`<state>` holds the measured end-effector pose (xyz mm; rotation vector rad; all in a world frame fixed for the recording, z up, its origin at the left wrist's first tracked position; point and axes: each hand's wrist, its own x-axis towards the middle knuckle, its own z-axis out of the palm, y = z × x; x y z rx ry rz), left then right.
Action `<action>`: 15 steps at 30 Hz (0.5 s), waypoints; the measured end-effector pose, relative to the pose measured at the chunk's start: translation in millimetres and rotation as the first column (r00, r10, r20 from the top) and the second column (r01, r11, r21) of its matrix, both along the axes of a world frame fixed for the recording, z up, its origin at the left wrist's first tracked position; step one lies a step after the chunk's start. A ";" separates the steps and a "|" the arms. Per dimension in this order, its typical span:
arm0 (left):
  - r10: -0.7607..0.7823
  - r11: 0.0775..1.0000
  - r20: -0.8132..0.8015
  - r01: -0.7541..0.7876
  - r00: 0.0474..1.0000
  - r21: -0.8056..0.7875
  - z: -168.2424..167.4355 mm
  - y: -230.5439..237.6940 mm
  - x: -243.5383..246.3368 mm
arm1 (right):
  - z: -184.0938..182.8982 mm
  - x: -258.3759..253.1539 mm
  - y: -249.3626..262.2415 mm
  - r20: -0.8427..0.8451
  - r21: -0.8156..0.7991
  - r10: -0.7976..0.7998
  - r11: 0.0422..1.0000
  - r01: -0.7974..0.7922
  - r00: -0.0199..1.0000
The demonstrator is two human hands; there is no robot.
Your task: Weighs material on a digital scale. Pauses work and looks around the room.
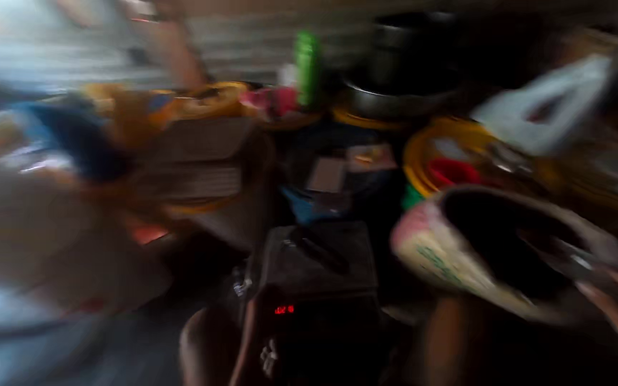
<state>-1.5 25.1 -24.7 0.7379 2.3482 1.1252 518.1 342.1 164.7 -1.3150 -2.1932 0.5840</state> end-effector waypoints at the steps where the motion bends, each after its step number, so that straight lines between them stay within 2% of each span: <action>1: -0.031 0.999 -0.008 0.032 0.999 0.021 -0.8 1.5 1.4 | -4.2 1.7 -0.7 -0.010 0.035 -0.044 0.998 0.044 0.999; 3: -0.091 0.993 -0.024 0.092 0.996 0.068 -3.7 2.5 5.2 | -3.0 5.7 -7.7 -0.006 0.033 -0.110 0.993 0.110 0.994; 6: -0.137 0.985 -0.062 0.143 0.989 0.100 -9.1 4.9 6.3 | 0.4 13.5 -15.0 0.018 0.017 -0.131 0.991 0.130 0.991; 12: -0.136 0.984 -0.049 0.140 0.990 0.109 -3.2 15.6 11.3 | 17.5 8.8 -39.2 0.033 0.054 -0.087 0.995 0.085 0.996; 15: -0.145 0.988 -0.026 0.146 0.989 0.055 10.5 17.2 18.0 | 17.3 -8.1 -63.0 0.005 0.033 0.022 0.999 -0.022 1.000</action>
